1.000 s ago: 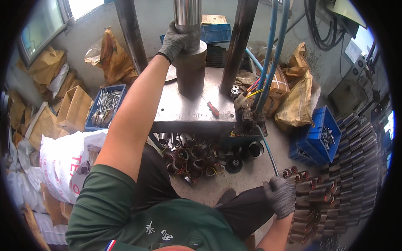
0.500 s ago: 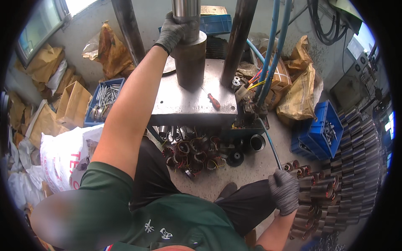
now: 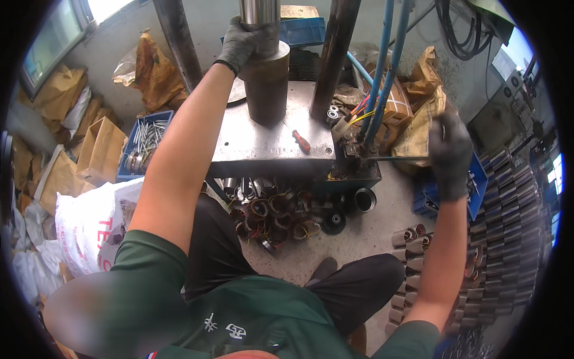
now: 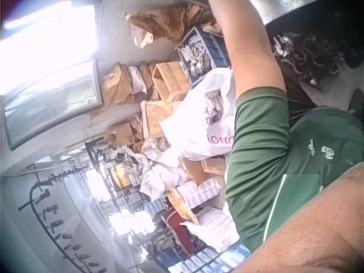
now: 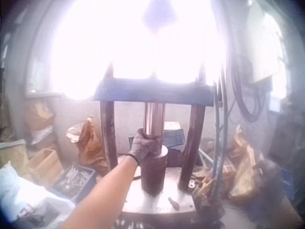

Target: Trimming wires on motor coils and pressing them into metal casings using a press machine.

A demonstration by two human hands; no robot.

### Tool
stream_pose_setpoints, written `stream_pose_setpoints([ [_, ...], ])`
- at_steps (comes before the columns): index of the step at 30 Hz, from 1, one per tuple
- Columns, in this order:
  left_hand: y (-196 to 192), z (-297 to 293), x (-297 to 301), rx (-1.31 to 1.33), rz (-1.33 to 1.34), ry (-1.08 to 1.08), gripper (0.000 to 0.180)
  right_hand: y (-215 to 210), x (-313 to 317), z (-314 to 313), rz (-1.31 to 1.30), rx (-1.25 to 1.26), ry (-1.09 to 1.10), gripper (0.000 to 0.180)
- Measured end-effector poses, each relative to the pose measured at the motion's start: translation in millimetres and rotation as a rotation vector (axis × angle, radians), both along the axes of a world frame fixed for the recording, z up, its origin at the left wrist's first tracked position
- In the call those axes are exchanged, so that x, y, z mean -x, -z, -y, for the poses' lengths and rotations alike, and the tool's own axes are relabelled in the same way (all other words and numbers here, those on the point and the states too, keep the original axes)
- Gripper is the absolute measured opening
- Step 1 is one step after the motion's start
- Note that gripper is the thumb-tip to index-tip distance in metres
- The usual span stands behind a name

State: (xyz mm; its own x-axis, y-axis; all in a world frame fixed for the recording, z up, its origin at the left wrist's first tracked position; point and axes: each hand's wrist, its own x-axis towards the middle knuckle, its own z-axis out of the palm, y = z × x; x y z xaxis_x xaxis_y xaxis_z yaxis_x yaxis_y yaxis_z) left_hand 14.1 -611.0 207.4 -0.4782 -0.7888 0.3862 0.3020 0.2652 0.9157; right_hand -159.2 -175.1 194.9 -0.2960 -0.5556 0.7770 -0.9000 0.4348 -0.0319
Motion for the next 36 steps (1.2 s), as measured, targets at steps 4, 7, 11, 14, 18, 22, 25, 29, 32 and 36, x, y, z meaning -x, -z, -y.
stream_pose_setpoints([
  [4,-1.9,6.3,-10.7,0.175,0.158,-0.177,0.059,-18.8,-8.0,32.8,0.065,-0.001,-0.001,0.025],
  [7,-0.7,-2.1,-11.1,0.006,-0.041,0.048,0.06,-9.2,-24.8,3.9,0.114,-0.111,-0.091,0.038],
  [11,28.8,49.3,4.4,0.231,-0.152,0.015,0.063,39.1,-77.6,-66.2,0.399,-0.409,-0.136,0.035],
  [14,26.6,51.3,12.4,0.319,-0.137,-0.096,0.053,62.2,-122.4,-94.4,0.577,-0.732,-0.031,0.025],
  [18,10.4,52.7,29.2,-1.047,-0.833,0.841,0.042,99.5,-147.1,-108.7,0.535,-0.692,-0.031,0.009],
  [22,11.2,60.1,32.4,-1.138,-0.839,0.971,0.037,105.1,-154.0,-109.4,0.497,-0.649,0.073,0.008],
  [25,9.0,66.7,23.4,-1.31,-0.783,0.985,0.035,104.6,-155.1,-100.4,0.525,-0.568,0.089,0.018],
  [29,2.8,57.3,22.0,-1.476,-0.743,0.956,0.036,105.5,-155.4,-103.0,0.534,-0.519,0.123,0.025],
  [32,10.8,55.0,24.8,-1.218,-0.725,0.735,0.039,106.7,-156.1,-103.5,0.515,-0.508,0.132,0.024],
  [36,34.3,50.2,18.4,0.226,-0.164,0.093,0.06,110.1,-152.6,-106.5,0.456,-0.522,0.137,0.021],
])
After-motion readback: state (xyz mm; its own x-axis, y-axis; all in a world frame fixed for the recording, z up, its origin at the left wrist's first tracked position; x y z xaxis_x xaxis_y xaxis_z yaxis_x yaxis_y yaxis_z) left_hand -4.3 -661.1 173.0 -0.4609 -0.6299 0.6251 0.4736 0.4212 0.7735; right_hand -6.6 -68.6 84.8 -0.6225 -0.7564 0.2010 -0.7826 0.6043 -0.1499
